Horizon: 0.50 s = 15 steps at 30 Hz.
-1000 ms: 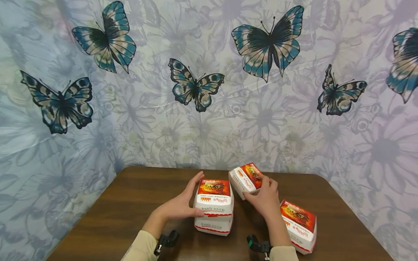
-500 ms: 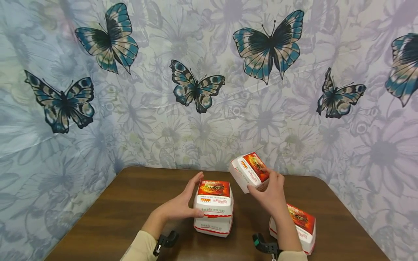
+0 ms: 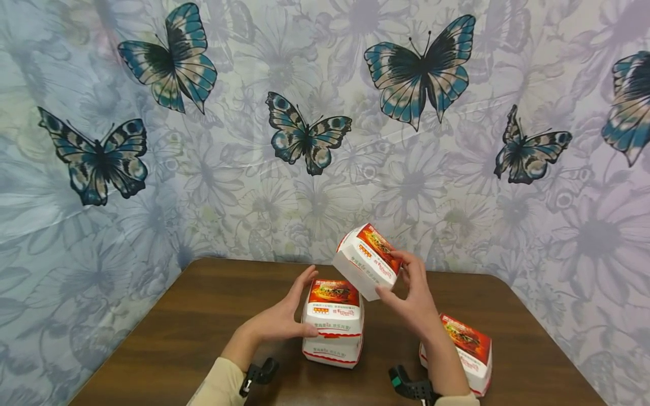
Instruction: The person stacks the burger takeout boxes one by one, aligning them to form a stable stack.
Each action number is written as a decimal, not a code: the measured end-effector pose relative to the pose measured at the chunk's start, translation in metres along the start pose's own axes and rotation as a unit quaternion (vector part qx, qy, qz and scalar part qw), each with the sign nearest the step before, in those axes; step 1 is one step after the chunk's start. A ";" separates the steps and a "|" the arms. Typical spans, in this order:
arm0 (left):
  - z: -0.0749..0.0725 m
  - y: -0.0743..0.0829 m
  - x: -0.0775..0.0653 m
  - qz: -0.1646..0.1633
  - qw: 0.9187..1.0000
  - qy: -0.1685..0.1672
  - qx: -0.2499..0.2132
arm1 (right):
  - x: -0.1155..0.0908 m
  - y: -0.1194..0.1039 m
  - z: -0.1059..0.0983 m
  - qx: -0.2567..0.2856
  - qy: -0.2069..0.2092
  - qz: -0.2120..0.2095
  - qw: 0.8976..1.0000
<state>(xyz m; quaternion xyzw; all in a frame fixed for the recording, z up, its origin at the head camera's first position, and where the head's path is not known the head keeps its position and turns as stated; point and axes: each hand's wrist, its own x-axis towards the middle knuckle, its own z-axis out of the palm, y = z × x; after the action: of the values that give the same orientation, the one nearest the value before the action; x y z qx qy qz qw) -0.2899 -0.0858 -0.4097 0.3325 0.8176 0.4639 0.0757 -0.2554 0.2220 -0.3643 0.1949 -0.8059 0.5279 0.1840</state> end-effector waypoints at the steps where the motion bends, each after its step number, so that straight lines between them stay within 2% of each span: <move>1: 0.000 0.000 0.001 0.000 1.000 0.001 -0.001 | 0.000 -0.001 0.000 0.006 -0.008 -0.010 1.000; 7: 0.002 -0.002 0.003 -0.007 1.000 0.010 0.000 | -0.001 0.000 0.003 0.016 -0.045 -0.078 0.996; 15: 0.005 -0.008 0.007 -0.012 1.000 0.017 0.001 | -0.001 0.001 0.008 0.025 -0.107 -0.084 0.990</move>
<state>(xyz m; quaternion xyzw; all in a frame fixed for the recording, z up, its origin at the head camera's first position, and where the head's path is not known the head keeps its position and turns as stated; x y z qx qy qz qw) -0.2966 -0.0812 -0.4179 0.3151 0.8234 0.4672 0.0672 -0.2558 0.2153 -0.3688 0.3215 -0.7882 0.5070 0.1352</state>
